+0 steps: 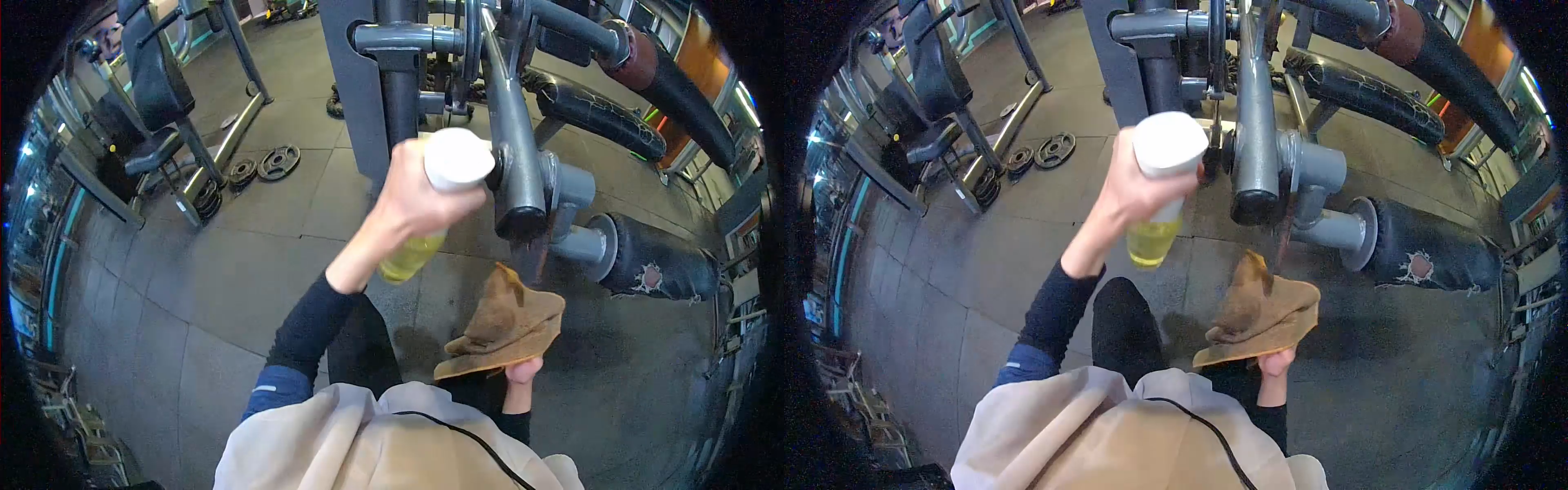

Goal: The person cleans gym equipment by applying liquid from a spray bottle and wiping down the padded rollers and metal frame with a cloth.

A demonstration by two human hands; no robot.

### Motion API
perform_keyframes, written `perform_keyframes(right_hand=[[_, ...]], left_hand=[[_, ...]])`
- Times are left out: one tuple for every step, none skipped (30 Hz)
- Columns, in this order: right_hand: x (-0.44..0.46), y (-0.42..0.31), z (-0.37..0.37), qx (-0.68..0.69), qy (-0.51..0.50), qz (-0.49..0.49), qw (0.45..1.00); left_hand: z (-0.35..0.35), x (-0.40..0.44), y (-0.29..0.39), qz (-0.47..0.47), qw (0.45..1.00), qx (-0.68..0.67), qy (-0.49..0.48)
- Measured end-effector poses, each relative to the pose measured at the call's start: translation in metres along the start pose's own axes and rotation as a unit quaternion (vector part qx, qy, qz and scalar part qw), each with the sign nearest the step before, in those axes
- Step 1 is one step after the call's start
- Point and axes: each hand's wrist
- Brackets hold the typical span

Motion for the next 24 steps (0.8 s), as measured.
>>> perform_keyframes(right_hand=[[0.002, -0.001, 0.0, -0.012, -0.001, -0.007, 1.0], [0.004, -0.003, 0.003, -0.024, -0.003, -0.013, 1.0], [0.004, -0.008, -0.006, -0.036, -0.005, -0.019, 0.999], [0.011, -0.009, -0.005, -0.047, -0.008, -0.027, 0.998], [0.009, -0.018, -0.01, -0.059, -0.011, -0.037, 0.997], [0.016, -0.013, -0.01, -0.072, -0.012, -0.046, 0.996], [0.007, -0.019, -0.019, -0.084, -0.014, -0.053, 0.995], [-0.005, -0.027, -0.029, -0.095, -0.015, -0.06, 0.994], [-0.013, -0.029, -0.037, -0.107, -0.015, -0.066, 0.992], [-0.019, -0.034, -0.042, -0.119, -0.015, -0.071, 0.99], [-0.025, -0.04, -0.051, -0.134, -0.015, -0.075, 0.988], [-0.027, -0.048, -0.065, -0.148, -0.015, -0.08, 0.986], [-0.036, -0.054, -0.06, -0.163, -0.016, -0.087, 0.983], [-0.037, -0.059, -0.061, -0.178, -0.017, -0.093, 0.98], [-0.038, -0.062, -0.061, -0.192, -0.019, -0.099, 0.976], [-0.027, -0.062, -0.06, -0.205, -0.022, -0.106, 0.973], [-0.027, -0.063, -0.052, -0.217, -0.024, -0.114, 0.969], [-0.026, -0.064, -0.045, -0.228, -0.026, -0.121, 0.966], [-0.024, -0.065, -0.037, -0.24, -0.027, -0.129, 0.962], [-0.021, -0.066, -0.03, -0.251, -0.029, -0.137, 0.958], [-0.016, -0.065, -0.023, -0.262, -0.03, -0.148, 0.953], [-0.012, -0.064, -0.016, -0.272, -0.03, -0.157, 0.949], [-0.007, -0.065, -0.01, -0.283, -0.031, -0.165, 0.944], [-0.002, -0.065, -0.005, -0.294, -0.032, -0.174, 0.939]], left_hand=[[0.002, -0.008, 0.0, -0.035, 0.999, -0.004, -0.017], [0.002, -0.015, -0.001, -0.07, 0.997, -0.009, -0.032], [0.003, -0.022, -0.002, -0.079, 0.996, 0.009, -0.046], [0.005, -0.032, -0.001, -0.076, 0.996, 0.019, -0.045], [0.006, -0.042, 0.002, -0.065, 0.997, 0.021, -0.033], [0.007, -0.05, 0.006, -0.055, 0.998, 0.024, -0.022], [0.008, -0.058, 0.008, -0.081, 0.996, 0.021, -0.021], [0.009, -0.065, 0.01, -0.107, 0.994, 0.019, -0.021], [0.013, -0.07, 0.012, -0.115, 0.993, -0.003, -0.018], [0.02, -0.075, 0.005, -0.085, 0.996, 0.003, 0.002], [0.025, -0.078, 0.002, -0.062, 0.998, -0.001, -0.008], [0.03, -0.079, -0.001, -0.037, 0.999, -0.006, -0.018], [0.035, -0.08, -0.002, -0.017, 0.999, 0.038, -0.01], [0.039, -0.08, -0.001, -0.018, 0.999, 0.035, -0.013], [0.042, -0.079, 0.002, -0.015, 0.999, 0.052, 0.001], [0.044, -0.078, 0.004, -0.011, 0.997, 0.07, 0.015], [0.045, -0.079, 0.001, -0.027, 0.997, 0.076, 0.015], [0.047, -0.08, 0.0, -0.026, 0.997, 0.075, 0.014], [0.049, -0.081, 0.0, -0.004, 0.997, 0.071, 0.04], [0.052, -0.082, -0.001, 0.019, 0.995, 0.067, 0.068], [0.055, -0.086, -0.004, 0.019, 0.995, 0.076, 0.067], [0.058, -0.088, -0.006, 0.023, 0.995, 0.077, 0.065], [0.062, -0.09, -0.008, 0.032, 0.994, 0.076, 0.076], [0.065, -0.092, -0.01, 0.042, 0.992, 0.075, 0.087]])
Point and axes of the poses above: each hand's wrist, its own x-axis towards the middle knuckle, its own z-axis out of the palm, y = z × x, and after that the axes turned 11 degrees about -z, right-handed
